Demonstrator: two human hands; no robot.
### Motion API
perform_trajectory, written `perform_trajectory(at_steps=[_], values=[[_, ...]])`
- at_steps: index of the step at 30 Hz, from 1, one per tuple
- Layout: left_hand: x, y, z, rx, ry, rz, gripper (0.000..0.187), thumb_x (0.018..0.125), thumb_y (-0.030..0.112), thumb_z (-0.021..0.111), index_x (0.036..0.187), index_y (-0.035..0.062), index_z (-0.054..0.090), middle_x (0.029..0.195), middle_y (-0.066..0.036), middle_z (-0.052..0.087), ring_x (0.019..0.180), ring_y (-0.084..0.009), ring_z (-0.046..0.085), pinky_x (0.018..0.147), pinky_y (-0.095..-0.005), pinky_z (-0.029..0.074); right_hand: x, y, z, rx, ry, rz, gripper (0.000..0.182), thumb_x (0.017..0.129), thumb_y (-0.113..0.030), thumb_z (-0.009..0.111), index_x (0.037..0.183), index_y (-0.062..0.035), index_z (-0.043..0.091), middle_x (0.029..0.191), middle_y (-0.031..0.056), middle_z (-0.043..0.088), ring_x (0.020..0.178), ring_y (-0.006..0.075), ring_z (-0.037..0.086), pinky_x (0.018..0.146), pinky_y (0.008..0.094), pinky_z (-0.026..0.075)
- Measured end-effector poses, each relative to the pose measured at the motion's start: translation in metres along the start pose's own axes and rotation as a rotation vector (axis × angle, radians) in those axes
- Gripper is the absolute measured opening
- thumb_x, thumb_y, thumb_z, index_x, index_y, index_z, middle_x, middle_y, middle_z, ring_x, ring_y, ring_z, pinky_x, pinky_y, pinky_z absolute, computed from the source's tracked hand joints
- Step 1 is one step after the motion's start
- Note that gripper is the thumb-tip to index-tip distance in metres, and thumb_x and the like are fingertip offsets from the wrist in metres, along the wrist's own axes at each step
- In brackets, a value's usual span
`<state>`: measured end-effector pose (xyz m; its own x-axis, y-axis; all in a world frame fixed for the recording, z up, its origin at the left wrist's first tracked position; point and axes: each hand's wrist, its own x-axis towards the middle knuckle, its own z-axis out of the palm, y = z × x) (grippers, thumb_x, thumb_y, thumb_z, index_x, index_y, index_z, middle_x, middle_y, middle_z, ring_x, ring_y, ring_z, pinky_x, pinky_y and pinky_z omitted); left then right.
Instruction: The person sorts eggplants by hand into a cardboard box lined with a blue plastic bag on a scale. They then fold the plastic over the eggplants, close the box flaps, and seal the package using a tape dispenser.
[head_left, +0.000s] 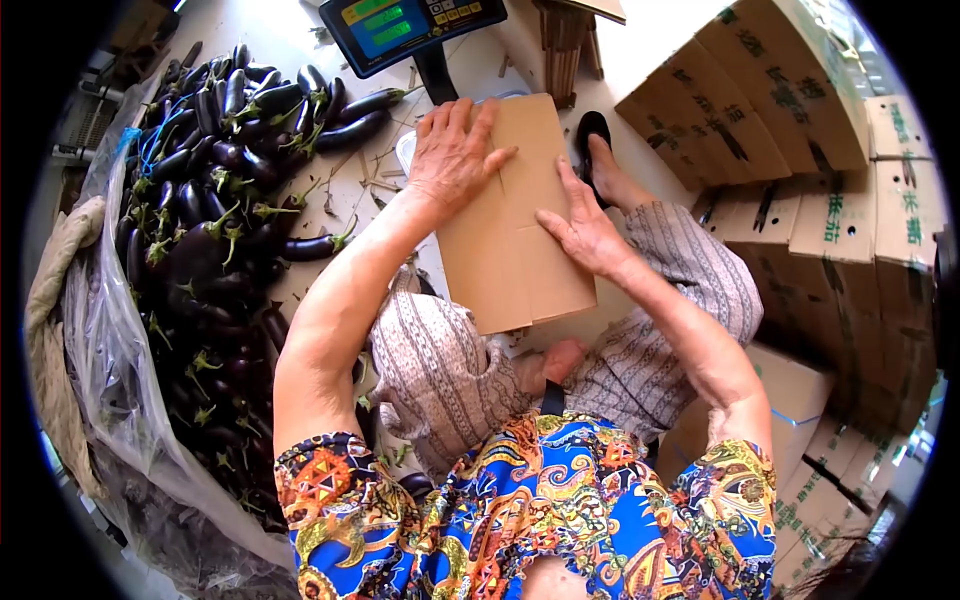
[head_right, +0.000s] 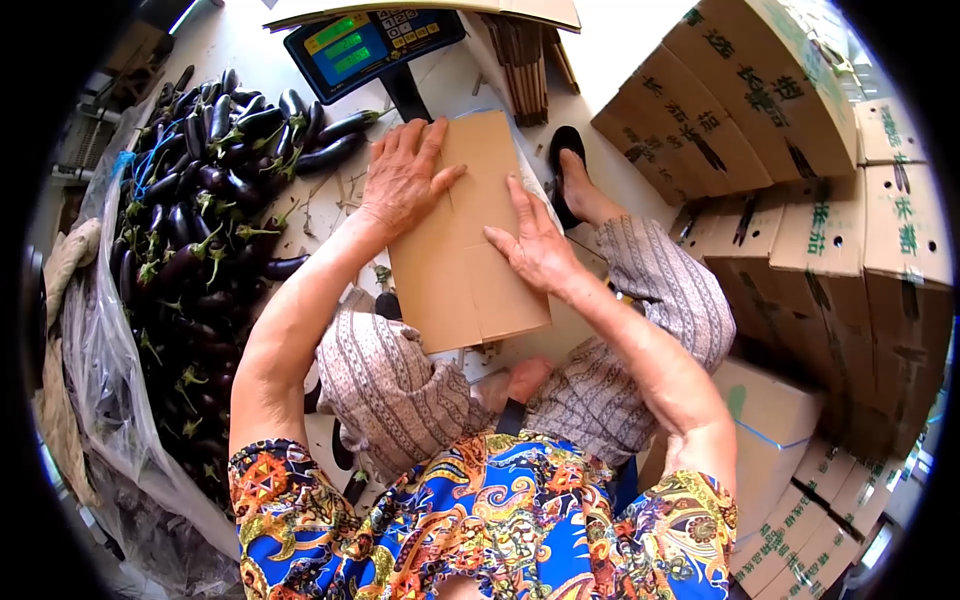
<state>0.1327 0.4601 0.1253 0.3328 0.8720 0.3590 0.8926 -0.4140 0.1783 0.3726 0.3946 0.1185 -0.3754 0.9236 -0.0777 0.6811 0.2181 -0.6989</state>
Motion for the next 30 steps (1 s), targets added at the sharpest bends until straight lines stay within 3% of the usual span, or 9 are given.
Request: perform_trajectory(at_steps=[3,6,9,12,14,19,22,24,30], values=[[0.000,-0.004,0.002,0.012,0.017,0.007,0.061,0.095,0.045,0.055,0.142,0.0078,0.044,0.134,-0.018,0.049,0.125,-0.0346,0.046,0.107,-0.0464,0.031,-0.003,-0.015,-0.059,-0.200,-0.243,-0.010,0.084,0.093,-0.044,0.062,0.153,-0.0011,0.021,0.147,0.0291,0.038,0.138,0.0421,0.038,0.115,0.0417,0.034],[-0.001,-0.005,0.006,0.012,0.016,-0.005,0.056,0.097,0.041,0.052,0.141,0.0083,0.044,0.132,-0.017,0.050,0.124,-0.0332,0.047,0.107,-0.0459,0.031,-0.011,-0.039,-0.125,-0.252,-0.273,0.034,0.065,0.091,-0.045,0.063,0.139,-0.0030,0.048,0.127,0.0264,0.057,0.120,0.0373,0.056,0.103,0.0411,0.045],[-0.001,-0.009,0.011,0.037,0.039,0.022,0.053,0.097,0.038,0.052,0.140,0.0085,0.045,0.131,-0.017,0.050,0.123,-0.0312,0.048,0.107,-0.0453,0.031,-0.004,-0.043,-0.156,-0.398,-0.250,0.019,0.055,0.090,-0.041,0.064,0.128,-0.0024,0.057,0.117,0.0222,0.062,0.109,0.0359,0.060,0.095,0.0427,0.048],[0.000,-0.008,0.011,0.037,0.033,0.029,0.052,0.097,0.037,0.053,0.140,0.0084,0.045,0.130,-0.016,0.051,0.122,-0.0311,0.048,0.105,-0.0449,0.032,0.001,-0.046,-0.153,-0.408,-0.321,-0.030,0.069,0.083,-0.045,0.071,0.135,-0.0020,0.053,0.129,0.0222,0.057,0.122,0.0365,0.054,0.103,0.0429,0.045],[0.000,-0.009,0.014,0.028,0.058,0.042,0.052,0.096,0.036,0.054,0.139,0.0083,0.045,0.128,-0.016,0.052,0.120,-0.0312,0.049,0.104,-0.0449,0.032,0.005,-0.045,-0.137,-0.392,-0.426,-0.030,0.094,0.073,-0.050,0.080,0.146,-0.0062,0.040,0.148,0.0237,0.039,0.135,0.0392,0.042,0.112,0.0434,0.038],[0.003,-0.010,0.005,0.012,0.010,0.043,0.050,0.095,0.033,0.056,0.137,0.0080,0.047,0.126,-0.016,0.053,0.119,-0.0312,0.050,0.102,-0.0446,0.034,0.023,-0.046,-0.075,-0.473,-0.472,-0.354,0.107,0.064,-0.056,0.083,0.151,-0.0140,0.036,0.158,0.0214,0.024,0.146,0.0410,0.021,0.117,0.0555,0.022],[0.002,-0.013,0.001,-0.011,0.014,0.041,0.049,0.095,0.031,0.056,0.137,0.0083,0.048,0.127,-0.016,0.054,0.119,-0.0309,0.050,0.102,-0.0442,0.034,0.046,-0.036,-0.043,-0.517,-0.394,-0.607,0.106,0.063,-0.059,0.081,0.150,-0.0156,0.037,0.158,0.0188,0.026,0.146,0.0381,0.023,0.115,0.0544,0.023],[-0.001,-0.016,-0.002,-0.049,0.033,0.055,0.049,0.095,0.030,0.056,0.137,0.0089,0.048,0.127,-0.016,0.054,0.119,-0.0309,0.051,0.101,-0.0440,0.035,0.054,-0.010,-0.039,-0.514,-0.334,-0.713,0.100,0.070,-0.073,0.066,0.150,-0.0189,0.039,0.160,0.0112,0.027,0.147,0.0311,0.023,0.114,0.0494,0.021],[0.003,-0.016,0.005,0.033,0.005,0.087,0.055,0.093,0.037,0.061,0.139,0.0099,0.047,0.128,-0.015,0.054,0.119,-0.0304,0.051,0.101,-0.0447,0.035,0.045,0.009,-0.037,-0.522,-0.277,-0.729,0.093,0.079,-0.077,0.047,0.152,-0.0203,0.037,0.161,0.0084,0.024,0.149,0.0284,0.019,0.118,0.0474,0.014]])
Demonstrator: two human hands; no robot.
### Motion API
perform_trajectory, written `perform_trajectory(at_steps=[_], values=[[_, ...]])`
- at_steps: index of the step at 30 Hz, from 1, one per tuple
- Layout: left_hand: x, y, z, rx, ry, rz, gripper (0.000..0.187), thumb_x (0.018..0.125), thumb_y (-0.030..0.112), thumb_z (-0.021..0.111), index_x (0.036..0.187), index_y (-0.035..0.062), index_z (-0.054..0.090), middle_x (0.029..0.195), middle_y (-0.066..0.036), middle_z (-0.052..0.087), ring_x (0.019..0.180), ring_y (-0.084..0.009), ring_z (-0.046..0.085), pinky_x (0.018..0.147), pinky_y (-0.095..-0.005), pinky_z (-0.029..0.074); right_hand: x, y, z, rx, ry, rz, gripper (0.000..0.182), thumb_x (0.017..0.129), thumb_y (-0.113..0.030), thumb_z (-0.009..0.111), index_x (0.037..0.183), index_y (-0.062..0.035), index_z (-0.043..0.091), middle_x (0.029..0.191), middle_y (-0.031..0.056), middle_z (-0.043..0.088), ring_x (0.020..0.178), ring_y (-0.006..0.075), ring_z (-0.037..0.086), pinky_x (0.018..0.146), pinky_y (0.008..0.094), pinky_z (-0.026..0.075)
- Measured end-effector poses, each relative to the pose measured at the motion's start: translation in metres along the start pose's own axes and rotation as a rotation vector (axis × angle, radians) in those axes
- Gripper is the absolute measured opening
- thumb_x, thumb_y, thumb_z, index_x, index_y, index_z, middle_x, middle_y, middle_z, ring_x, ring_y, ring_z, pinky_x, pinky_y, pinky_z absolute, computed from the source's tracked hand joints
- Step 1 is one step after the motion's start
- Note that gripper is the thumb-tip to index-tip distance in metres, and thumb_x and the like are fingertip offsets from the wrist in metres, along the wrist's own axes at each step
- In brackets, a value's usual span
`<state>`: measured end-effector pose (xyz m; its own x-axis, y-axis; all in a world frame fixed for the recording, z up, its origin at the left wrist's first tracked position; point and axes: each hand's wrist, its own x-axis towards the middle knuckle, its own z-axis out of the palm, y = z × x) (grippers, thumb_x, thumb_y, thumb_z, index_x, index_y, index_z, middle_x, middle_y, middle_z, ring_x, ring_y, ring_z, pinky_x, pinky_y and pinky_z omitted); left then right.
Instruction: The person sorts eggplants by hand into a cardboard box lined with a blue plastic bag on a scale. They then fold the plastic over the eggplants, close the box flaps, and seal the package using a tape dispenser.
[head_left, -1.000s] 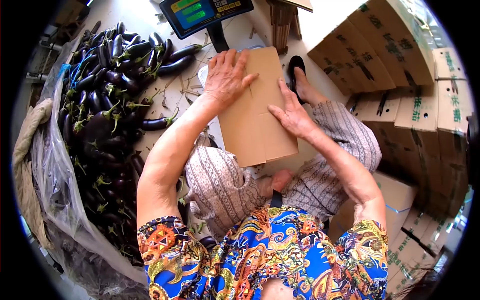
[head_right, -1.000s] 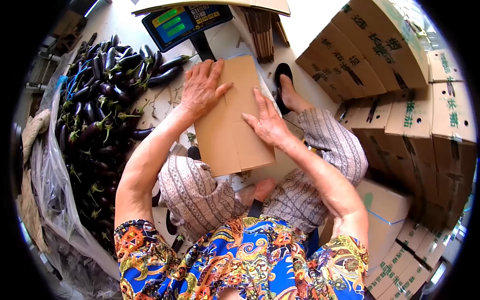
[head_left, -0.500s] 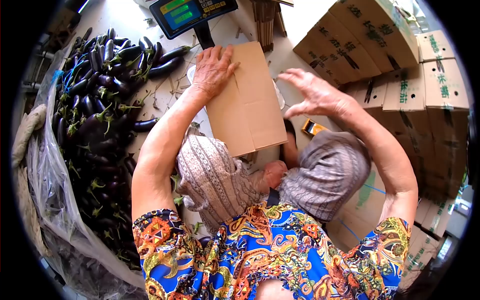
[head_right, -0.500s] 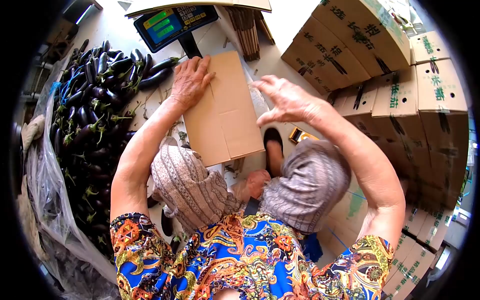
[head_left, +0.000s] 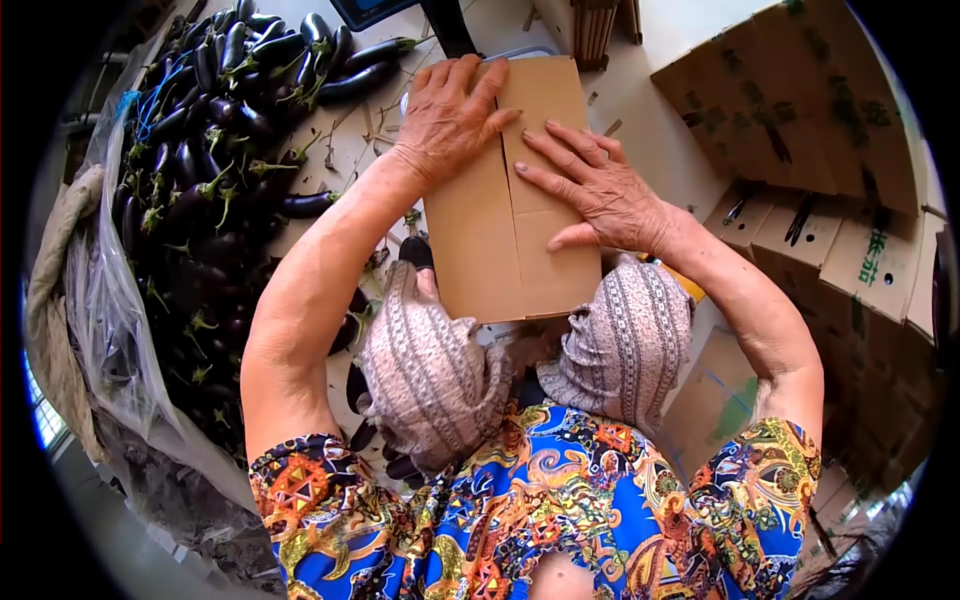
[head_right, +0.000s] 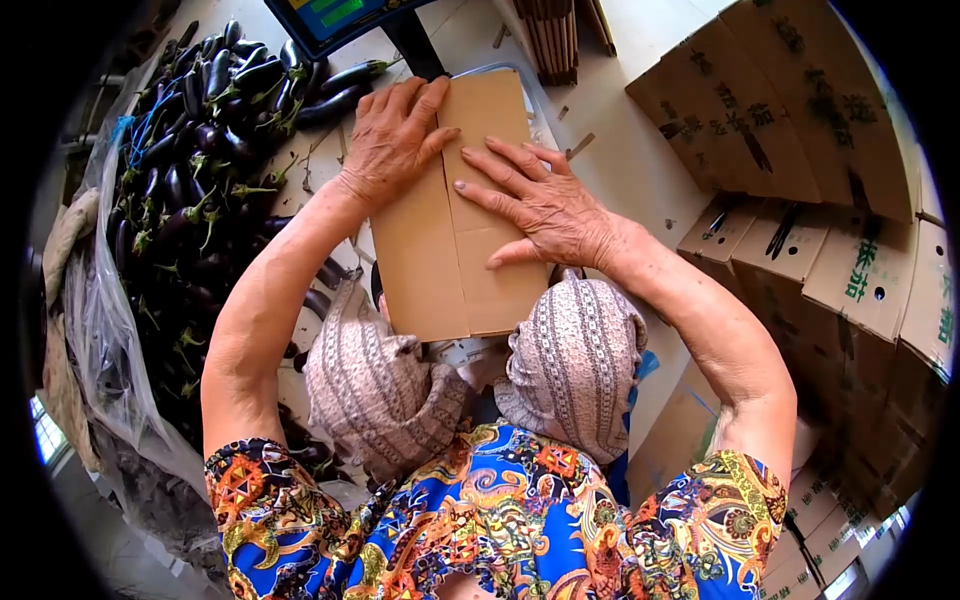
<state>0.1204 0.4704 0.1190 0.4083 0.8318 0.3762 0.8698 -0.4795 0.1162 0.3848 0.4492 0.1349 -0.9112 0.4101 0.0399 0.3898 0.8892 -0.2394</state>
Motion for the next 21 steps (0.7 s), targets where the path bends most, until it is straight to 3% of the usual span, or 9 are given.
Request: perform_trajectory(at_steps=[5,11,14,15,17,19,20,21], values=[[0.002,-0.002,0.001,-0.002,0.019,0.026,0.055,0.092,0.035,0.062,0.139,0.0104,0.048,0.125,-0.015,0.055,0.116,-0.0304,0.052,0.100,-0.0450,0.036,-0.004,-0.002,0.004,0.021,0.030,-0.002,0.091,0.081,-0.076,0.046,0.152,-0.0200,0.036,0.162,0.0083,0.023,0.149,0.0290,0.019,0.118,0.0480,0.013],[0.004,0.002,-0.003,0.019,0.007,-0.030,0.055,0.091,0.034,0.063,0.138,0.0105,0.049,0.119,-0.015,0.055,0.112,-0.0311,0.052,0.096,-0.0449,0.038,-0.007,-0.001,0.005,0.164,0.137,0.040,0.075,0.090,-0.059,0.056,0.148,-0.0147,0.040,0.158,0.0124,0.029,0.146,0.0335,0.026,0.115,0.0500,0.024],[0.012,0.001,-0.001,-0.006,0.002,-0.089,0.050,0.092,0.035,0.061,0.134,0.0096,0.054,0.110,-0.013,0.057,0.106,-0.0307,0.052,0.091,-0.0427,0.040,-0.045,0.018,0.014,0.326,0.358,0.300,0.063,0.087,-0.041,0.069,0.139,-0.0119,0.050,0.150,0.0166,0.041,0.137,0.0352,0.040,0.110,0.0481,0.035],[0.014,0.001,0.000,0.014,-0.030,-0.094,0.046,0.094,0.035,0.058,0.131,0.0090,0.057,0.109,-0.012,0.057,0.105,-0.0303,0.052,0.090,-0.0421,0.041,-0.065,0.023,0.014,0.442,0.393,0.552,0.057,0.086,-0.033,0.071,0.134,-0.0079,0.053,0.140,0.0173,0.050,0.131,0.0376,0.045,0.106,0.0442,0.040],[0.021,0.002,0.002,0.010,-0.056,-0.122,0.038,0.095,0.035,0.056,0.124,0.0100,0.061,0.106,-0.011,0.057,0.102,-0.0299,0.053,0.087,-0.0419,0.041,-0.126,0.050,0.032,0.486,0.223,0.887,0.061,0.083,-0.035,0.073,0.132,-0.0049,0.053,0.134,0.0183,0.054,0.128,0.0387,0.046,0.103,0.0440,0.042],[0.028,0.003,0.006,0.027,-0.075,-0.147,0.033,0.095,0.034,0.056,0.118,0.0111,0.063,0.103,-0.010,0.057,0.100,-0.0295,0.054,0.085,-0.0415,0.041,-0.195,0.062,0.064,0.263,-0.149,0.986,0.077,0.072,-0.043,0.081,0.131,-0.0023,0.054,0.128,0.0204,0.057,0.123,0.0389,0.048,0.102,0.0447,0.043],[0.030,0.004,0.007,0.033,-0.081,-0.160,0.032,0.095,0.035,0.056,0.115,0.0115,0.064,0.101,-0.010,0.057,0.099,-0.0292,0.054,0.085,-0.0412,0.041,-0.212,0.054,0.078,0.245,-0.282,1.069,0.090,0.059,-0.049,0.087,0.128,-0.0005,0.054,0.127,0.0226,0.056,0.120,0.0392,0.050,0.100,0.0457,0.043],[0.032,0.003,0.003,0.035,-0.085,-0.172,0.030,0.096,0.035,0.055,0.112,0.0118,0.064,0.100,-0.010,0.057,0.098,-0.0288,0.054,0.084,-0.0410,0.042,-0.230,0.041,0.093,0.234,-0.456,1.148,0.096,0.054,-0.050,0.089,0.129,-0.0016,0.053,0.128,0.0225,0.056,0.121,0.0397,0.049,0.104,0.0473,0.040]])
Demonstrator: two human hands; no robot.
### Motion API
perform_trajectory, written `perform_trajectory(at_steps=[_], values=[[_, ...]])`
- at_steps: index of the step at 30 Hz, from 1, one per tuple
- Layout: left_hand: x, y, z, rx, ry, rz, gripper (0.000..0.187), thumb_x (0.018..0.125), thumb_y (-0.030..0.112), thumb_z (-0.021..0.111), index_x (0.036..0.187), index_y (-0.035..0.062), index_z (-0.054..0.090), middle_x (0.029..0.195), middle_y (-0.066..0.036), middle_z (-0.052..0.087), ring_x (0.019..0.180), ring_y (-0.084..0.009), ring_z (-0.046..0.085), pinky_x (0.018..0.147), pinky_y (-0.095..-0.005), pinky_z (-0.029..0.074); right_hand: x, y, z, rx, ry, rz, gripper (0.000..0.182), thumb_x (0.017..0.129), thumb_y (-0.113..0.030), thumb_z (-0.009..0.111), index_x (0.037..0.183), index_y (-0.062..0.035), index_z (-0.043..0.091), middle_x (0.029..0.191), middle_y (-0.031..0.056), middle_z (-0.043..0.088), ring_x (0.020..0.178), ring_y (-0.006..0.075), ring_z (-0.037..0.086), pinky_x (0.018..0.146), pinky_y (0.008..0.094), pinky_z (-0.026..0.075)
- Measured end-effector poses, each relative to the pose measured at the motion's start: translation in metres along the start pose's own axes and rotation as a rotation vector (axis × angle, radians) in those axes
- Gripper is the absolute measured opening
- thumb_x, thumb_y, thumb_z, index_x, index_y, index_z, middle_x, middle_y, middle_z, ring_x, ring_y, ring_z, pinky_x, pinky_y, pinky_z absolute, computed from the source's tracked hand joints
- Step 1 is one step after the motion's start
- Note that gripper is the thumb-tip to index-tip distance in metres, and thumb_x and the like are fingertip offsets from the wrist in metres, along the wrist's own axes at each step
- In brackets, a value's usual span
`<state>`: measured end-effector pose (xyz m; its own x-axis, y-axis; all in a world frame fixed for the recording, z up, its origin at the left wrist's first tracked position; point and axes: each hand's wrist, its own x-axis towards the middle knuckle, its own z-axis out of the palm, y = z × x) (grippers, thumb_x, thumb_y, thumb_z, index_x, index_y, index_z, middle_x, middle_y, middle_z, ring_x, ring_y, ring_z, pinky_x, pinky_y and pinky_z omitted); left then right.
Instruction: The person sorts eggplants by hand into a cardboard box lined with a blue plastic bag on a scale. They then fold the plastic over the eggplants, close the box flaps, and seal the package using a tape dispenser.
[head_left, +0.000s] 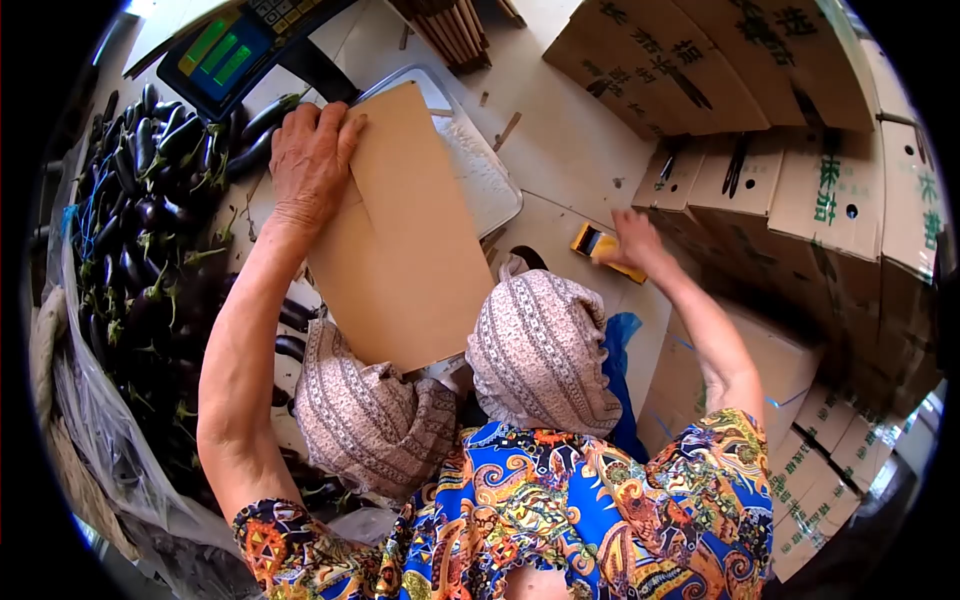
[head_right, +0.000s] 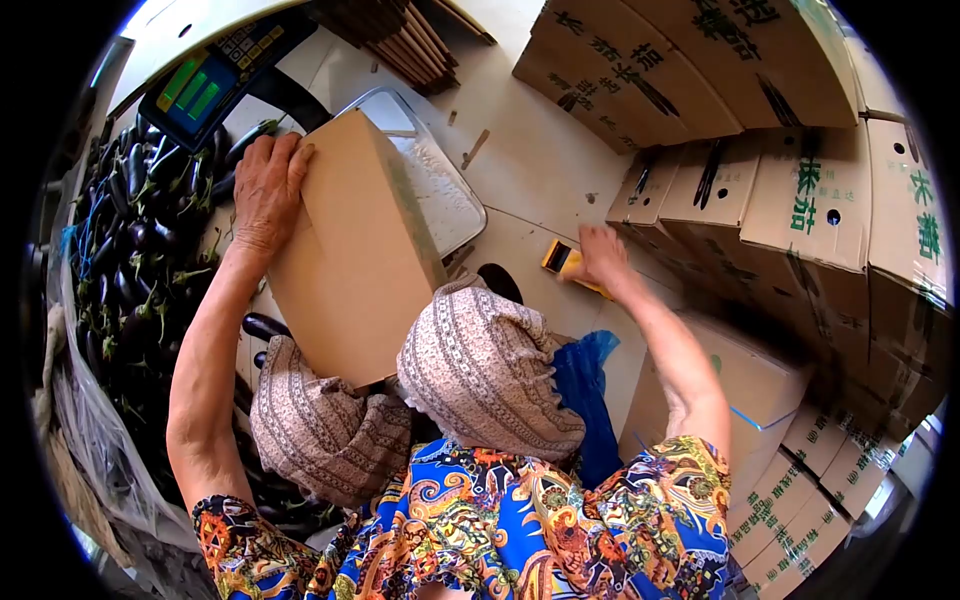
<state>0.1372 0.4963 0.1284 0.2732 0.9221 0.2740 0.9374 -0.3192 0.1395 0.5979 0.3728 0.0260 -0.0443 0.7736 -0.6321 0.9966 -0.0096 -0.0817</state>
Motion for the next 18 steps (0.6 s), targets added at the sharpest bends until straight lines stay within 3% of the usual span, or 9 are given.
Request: perform_trajectory(at_steps=[1,2,5,8,11,15,18], values=[[0.002,0.000,0.002,-0.001,0.019,0.046,0.029,0.095,0.035,0.056,0.110,0.0118,0.065,0.098,-0.009,0.057,0.096,-0.0286,0.055,0.083,-0.0407,0.042,-0.005,0.013,0.031,-0.019,-0.051,0.020,0.097,0.053,-0.050,0.090,0.129,-0.0024,0.052,0.128,0.0214,0.056,0.123,0.0396,0.048,0.106,0.0488,0.036],[0.005,-0.001,0.006,0.003,0.042,0.085,0.028,0.095,0.035,0.057,0.108,0.0118,0.065,0.096,-0.009,0.057,0.095,-0.0284,0.055,0.082,-0.0404,0.043,-0.008,0.018,0.055,-0.094,-0.076,0.050,0.103,0.052,-0.054,0.089,0.133,-0.0051,0.047,0.125,0.0228,0.057,0.118,0.0399,0.053,0.099,0.0498,0.044],[0.012,0.009,0.003,-0.012,0.080,0.103,0.025,0.093,0.034,0.060,0.101,0.0112,0.065,0.090,-0.009,0.056,0.090,-0.0280,0.056,0.080,-0.0398,0.044,0.003,0.033,0.106,-0.140,0.215,0.013,0.076,0.059,-0.031,0.086,0.120,-0.0053,0.048,0.112,0.0241,0.061,0.114,0.0421,0.056,0.091,0.0512,0.046],[0.011,0.014,0.001,-0.046,0.091,0.097,0.023,0.091,0.033,0.063,0.095,0.0103,0.065,0.086,-0.009,0.055,0.087,-0.0279,0.056,0.078,-0.0398,0.045,0.013,0.040,0.094,-0.038,0.016,0.084,0.061,0.065,-0.021,0.078,0.115,-0.0042,0.048,0.104,0.0251,0.063,0.103,0.0437,0.061,0.085,0.0514,0.048],[0.014,0.011,0.003,-0.041,0.104,0.108,0.024,0.091,0.033,0.064,0.090,0.0093,0.064,0.084,-0.009,0.053,0.085,-0.0274,0.056,0.078,-0.0398,0.045,-0.007,0.019,0.049,0.189,-0.020,0.099,0.053,0.068,-0.020,0.072,0.112,0.0002,0.050,0.098,0.0259,0.066,0.094,0.0450,0.064,0.082,0.0461,0.051],[0.013,0.010,0.003,-0.023,0.123,0.120,0.023,0.090,0.032,0.064,0.089,0.0094,0.064,0.083,-0.008,0.054,0.083,-0.0274,0.057,0.076,-0.0401,0.045,-0.048,-0.009,-0.015,0.667,0.072,0.108,0.064,0.069,-0.031,0.077,0.118,-0.0032,0.048,0.100,0.0195,0.067,0.094,0.0341,0.066,0.082,0.0425,0.052],[0.013,0.012,0.001,-0.054,0.168,0.126,0.022,0.089,0.031,0.064,0.088,0.0094,0.063,0.083,-0.008,0.054,0.082,-0.0274,0.057,0.075,-0.0405,0.046,-0.084,-0.039,-0.076,0.817,0.247,-0.106,0.068,0.069,-0.032,0.081,0.122,-0.0049,0.048,0.106,0.0137,0.066,0.101,0.0236,0.065,0.088,0.0373,0.051]])
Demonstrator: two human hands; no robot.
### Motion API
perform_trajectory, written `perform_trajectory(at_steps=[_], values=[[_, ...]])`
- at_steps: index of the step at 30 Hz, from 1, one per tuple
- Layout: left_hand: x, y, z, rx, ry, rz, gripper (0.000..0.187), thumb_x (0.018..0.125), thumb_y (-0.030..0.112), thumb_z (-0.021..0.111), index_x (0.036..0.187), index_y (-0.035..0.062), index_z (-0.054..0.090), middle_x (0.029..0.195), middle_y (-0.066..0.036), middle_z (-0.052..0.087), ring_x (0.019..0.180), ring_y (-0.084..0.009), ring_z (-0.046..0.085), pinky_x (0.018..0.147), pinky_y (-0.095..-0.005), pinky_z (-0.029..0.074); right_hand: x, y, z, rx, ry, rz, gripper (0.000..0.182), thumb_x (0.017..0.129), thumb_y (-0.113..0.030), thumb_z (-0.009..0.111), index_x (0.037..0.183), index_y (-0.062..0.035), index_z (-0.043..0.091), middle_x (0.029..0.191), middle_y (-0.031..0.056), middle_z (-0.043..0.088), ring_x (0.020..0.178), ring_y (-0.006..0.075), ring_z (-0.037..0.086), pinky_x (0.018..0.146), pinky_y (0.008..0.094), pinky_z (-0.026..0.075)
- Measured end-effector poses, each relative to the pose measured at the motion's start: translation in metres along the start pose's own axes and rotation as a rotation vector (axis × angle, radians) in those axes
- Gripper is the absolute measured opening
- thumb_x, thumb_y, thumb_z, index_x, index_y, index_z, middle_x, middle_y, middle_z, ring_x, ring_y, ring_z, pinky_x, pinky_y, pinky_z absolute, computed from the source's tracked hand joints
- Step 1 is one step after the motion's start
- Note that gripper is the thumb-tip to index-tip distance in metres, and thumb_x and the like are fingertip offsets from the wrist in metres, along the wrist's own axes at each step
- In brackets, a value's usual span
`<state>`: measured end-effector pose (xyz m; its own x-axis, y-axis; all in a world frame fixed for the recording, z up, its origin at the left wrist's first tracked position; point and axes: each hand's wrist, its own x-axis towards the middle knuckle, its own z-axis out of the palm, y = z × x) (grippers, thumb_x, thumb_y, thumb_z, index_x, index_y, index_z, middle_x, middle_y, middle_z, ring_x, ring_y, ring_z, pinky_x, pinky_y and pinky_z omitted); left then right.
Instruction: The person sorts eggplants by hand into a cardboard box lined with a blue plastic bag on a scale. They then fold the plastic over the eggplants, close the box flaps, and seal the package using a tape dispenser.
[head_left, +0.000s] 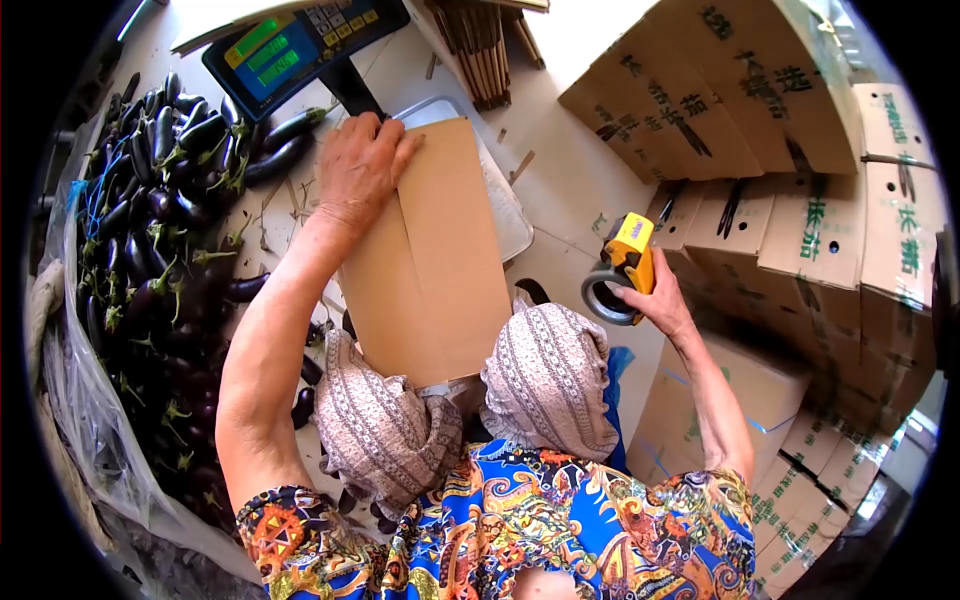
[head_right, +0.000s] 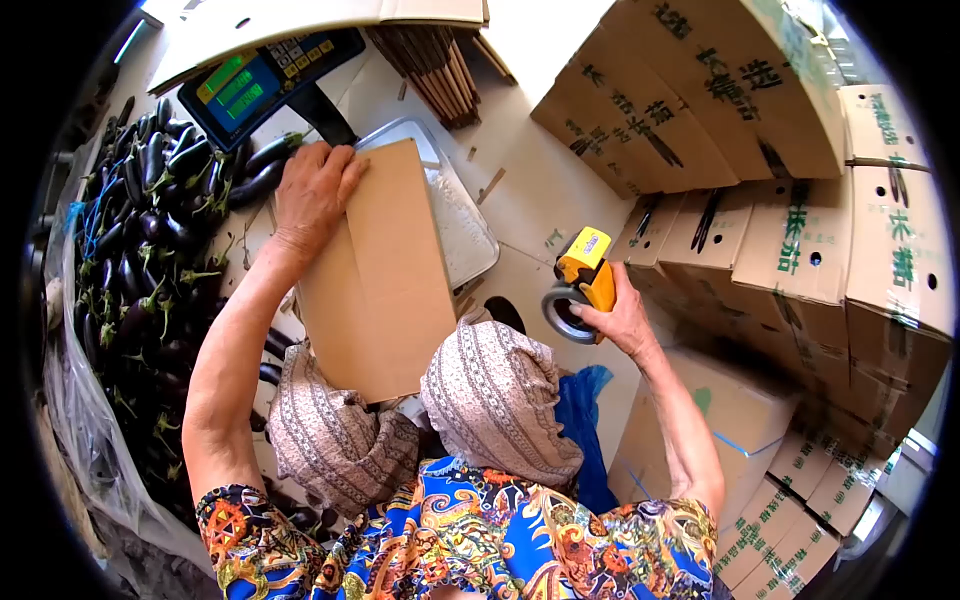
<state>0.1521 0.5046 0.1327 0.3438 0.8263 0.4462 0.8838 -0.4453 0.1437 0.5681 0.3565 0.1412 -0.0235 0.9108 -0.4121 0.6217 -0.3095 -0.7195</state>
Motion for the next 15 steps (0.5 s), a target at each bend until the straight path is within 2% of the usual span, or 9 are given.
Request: perform_trajectory(at_steps=[1,4,6,7,10,11,12,13,15], values=[[0.000,-0.001,-0.001,-0.015,0.024,-0.003,0.022,0.089,0.031,0.065,0.088,0.0093,0.063,0.083,-0.008,0.054,0.082,-0.0274,0.057,0.074,-0.0406,0.046,-0.002,-0.019,-0.002,0.054,0.015,-0.068,0.069,0.069,-0.029,0.083,0.122,-0.0047,0.046,0.107,0.0139,0.065,0.102,0.0221,0.064,0.090,0.0358,0.051],[0.002,0.001,-0.007,-0.106,0.106,-0.027,0.027,0.086,0.026,0.068,0.104,0.0062,0.065,0.100,-0.011,0.060,0.096,-0.0296,0.057,0.082,-0.0412,0.046,-0.003,-0.074,-0.001,0.003,0.068,-0.247,0.073,0.069,-0.023,0.087,0.124,-0.0041,0.043,0.108,0.0148,0.064,0.102,0.0215,0.064,0.091,0.0339,0.051],[0.003,0.003,-0.022,-0.178,0.162,-0.056,0.033,0.082,0.020,0.072,0.110,0.0034,0.064,0.108,-0.013,0.059,0.104,-0.0324,0.054,0.088,-0.0431,0.044,-0.003,-0.106,0.007,-0.117,0.116,-0.414,0.072,0.069,-0.022,0.087,0.123,-0.0026,0.043,0.106,0.0158,0.065,0.099,0.0263,0.067,0.088,0.0363,0.054],[0.001,0.003,-0.031,-0.216,0.119,-0.036,0.034,0.085,0.019,0.070,0.114,0.0026,0.062,0.117,-0.015,0.056,0.110,-0.0352,0.052,0.095,-0.0452,0.042,-0.002,-0.118,0.011,-0.154,0.123,-0.482,0.071,0.069,-0.021,0.087,0.123,-0.0023,0.044,0.105,0.0161,0.066,0.098,0.0285,0.068,0.087,0.0371,0.055],[-0.005,0.012,-0.040,-0.317,0.192,-0.069,0.037,0.085,0.023,0.071,0.115,0.0038,0.061,0.116,-0.016,0.056,0.107,-0.0370,0.053,0.092,-0.0441,0.046,0.006,-0.146,0.024,-0.186,0.109,-0.638,0.064,0.071,-0.020,0.086,0.120,-0.0027,0.048,0.101,0.0179,0.066,0.091,0.0352,0.069,0.081,0.0403,0.056],[-0.008,0.019,-0.050,-0.461,0.144,-0.158,0.039,0.091,0.031,0.068,0.117,0.0025,0.061,0.110,-0.014,0.060,0.102,-0.0312,0.059,0.087,-0.0402,0.049,0.009,-0.151,0.029,-0.199,0.106,-0.676,0.063,0.071,-0.020,0.085,0.120,-0.0029,0.048,0.101,0.0185,0.066,0.091,0.0365,0.068,0.081,0.0410,0.056],[-0.008,0.030,-0.067,-0.747,0.025,-0.277,0.042,0.094,0.036,0.064,0.119,0.0020,0.060,0.106,-0.012,0.062,0.099,-0.0267,0.060,0.086,-0.0378,0.050,0.010,-0.156,0.034,-0.234,0.119,-0.696,0.062,0.069,-0.016,0.086,0.117,-0.0011,0.050,0.099,0.0170,0.067,0.090,0.0335,0.069,0.079,0.0394,0.055],[-0.008,0.039,-0.085,-1.033,-0.097,-0.398,0.046,0.096,0.041,0.061,0.120,0.0015,0.059,0.103,-0.011,0.063,0.096,-0.0222,0.062,0.084,-0.0354,0.050,0.011,-0.161,0.037,-0.233,0.110,-0.709,0.063,0.069,-0.017,0.086,0.119,-0.0018,0.050,0.100,0.0181,0.066,0.091,0.0354,0.069,0.080,0.0406,0.055],[-0.009,0.051,-0.107,-1.227,-0.262,-0.491,0.051,0.099,0.047,0.054,0.123,0.0014,0.057,0.099,-0.008,0.065,0.095,-0.0156,0.061,0.084,-0.0310,0.050,0.015,-0.171,0.044,-0.232,0.081,-0.735,0.065,0.070,-0.019,0.085,0.122,-0.0032,0.050,0.103,0.0203,0.066,0.092,0.0392,0.068,0.081,0.0431,0.056]])
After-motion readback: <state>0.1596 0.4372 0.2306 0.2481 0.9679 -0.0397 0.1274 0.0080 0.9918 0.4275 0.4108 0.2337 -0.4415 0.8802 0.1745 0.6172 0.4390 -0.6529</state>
